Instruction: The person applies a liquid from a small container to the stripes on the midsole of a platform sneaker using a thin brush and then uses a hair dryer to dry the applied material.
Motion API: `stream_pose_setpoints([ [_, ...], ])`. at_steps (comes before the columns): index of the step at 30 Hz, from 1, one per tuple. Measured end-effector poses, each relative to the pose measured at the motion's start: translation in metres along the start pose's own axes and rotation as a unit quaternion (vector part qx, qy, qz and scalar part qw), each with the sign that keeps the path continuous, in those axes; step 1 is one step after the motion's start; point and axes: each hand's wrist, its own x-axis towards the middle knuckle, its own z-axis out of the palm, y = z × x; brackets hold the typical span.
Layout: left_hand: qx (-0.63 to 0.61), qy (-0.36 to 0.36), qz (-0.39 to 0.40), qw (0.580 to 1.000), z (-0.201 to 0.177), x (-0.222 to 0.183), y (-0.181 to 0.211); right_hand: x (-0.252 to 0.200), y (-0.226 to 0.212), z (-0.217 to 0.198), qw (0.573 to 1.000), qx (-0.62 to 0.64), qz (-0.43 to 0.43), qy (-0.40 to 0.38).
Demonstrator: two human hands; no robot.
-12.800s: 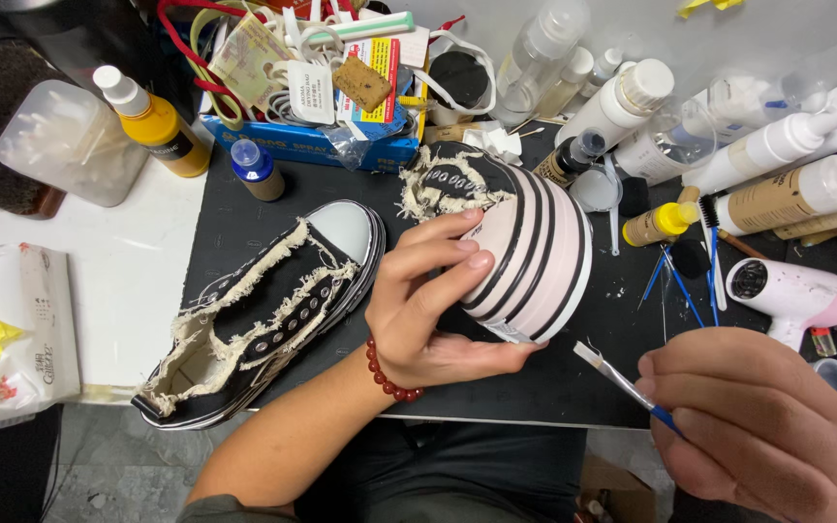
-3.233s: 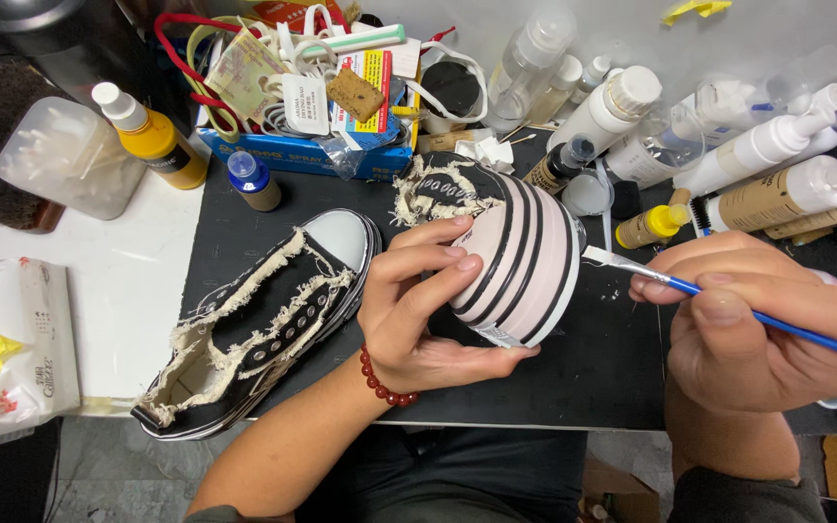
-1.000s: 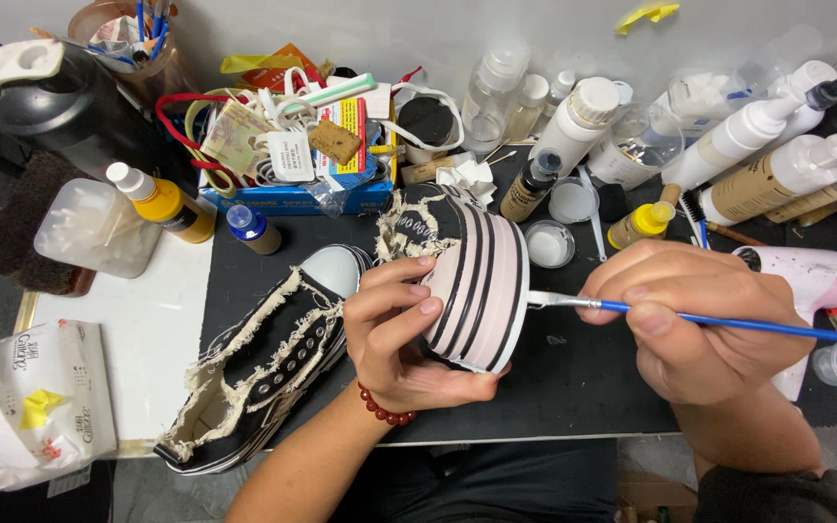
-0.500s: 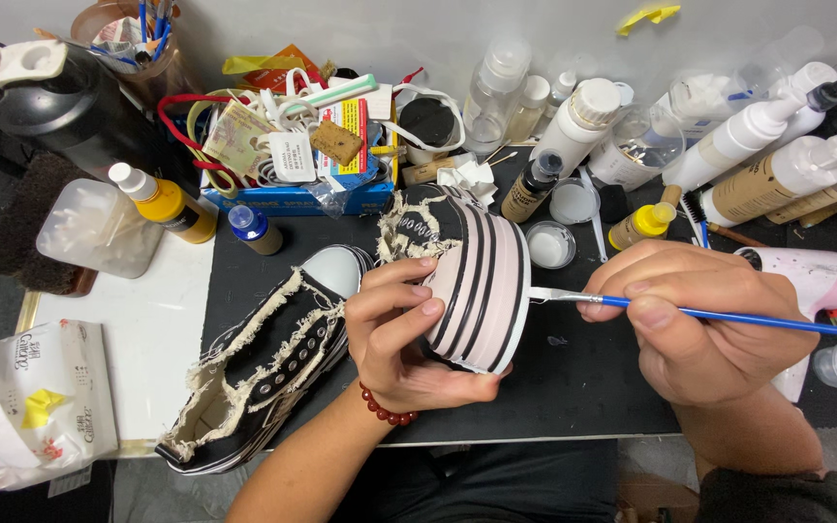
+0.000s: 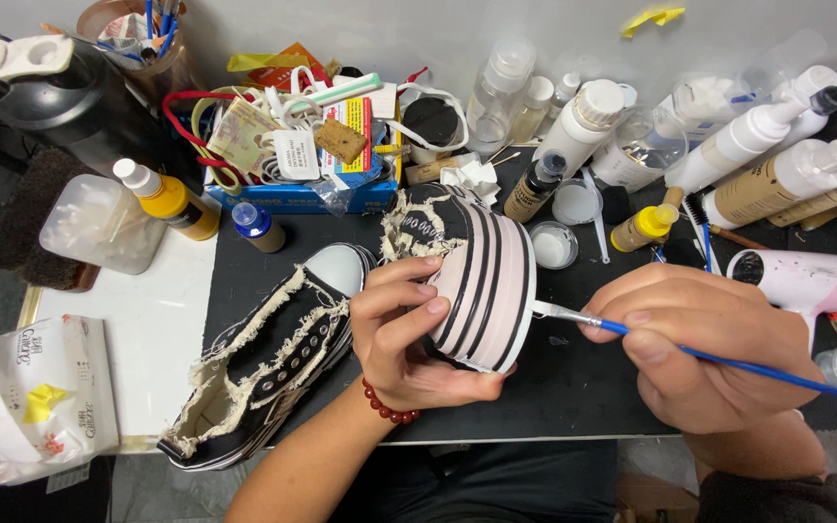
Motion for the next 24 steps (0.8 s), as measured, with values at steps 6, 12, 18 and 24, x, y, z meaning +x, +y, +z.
stream_pose_setpoints([
  [6, -0.006, -0.004, -0.002, 1.000, -0.001, 0.000, -0.001, -0.003, -0.014, -0.014, 0.993, -0.032, 0.016, -0.111],
  [12, 0.002, -0.005, -0.001, 1.000, -0.001, 0.000, 0.000, 0.000, 0.003, -0.013, 0.999, -0.011, -0.008, -0.049],
  [18, 0.000, -0.005, 0.001, 1.000, -0.001, -0.001, -0.001, 0.000, -0.015, -0.015, 0.985, -0.087, -0.008, -0.146],
  [24, -0.002, 0.000, -0.002, 1.000, -0.001, -0.001, -0.001, -0.010, -0.018, 0.005, 0.976, -0.098, -0.183, -0.064],
])
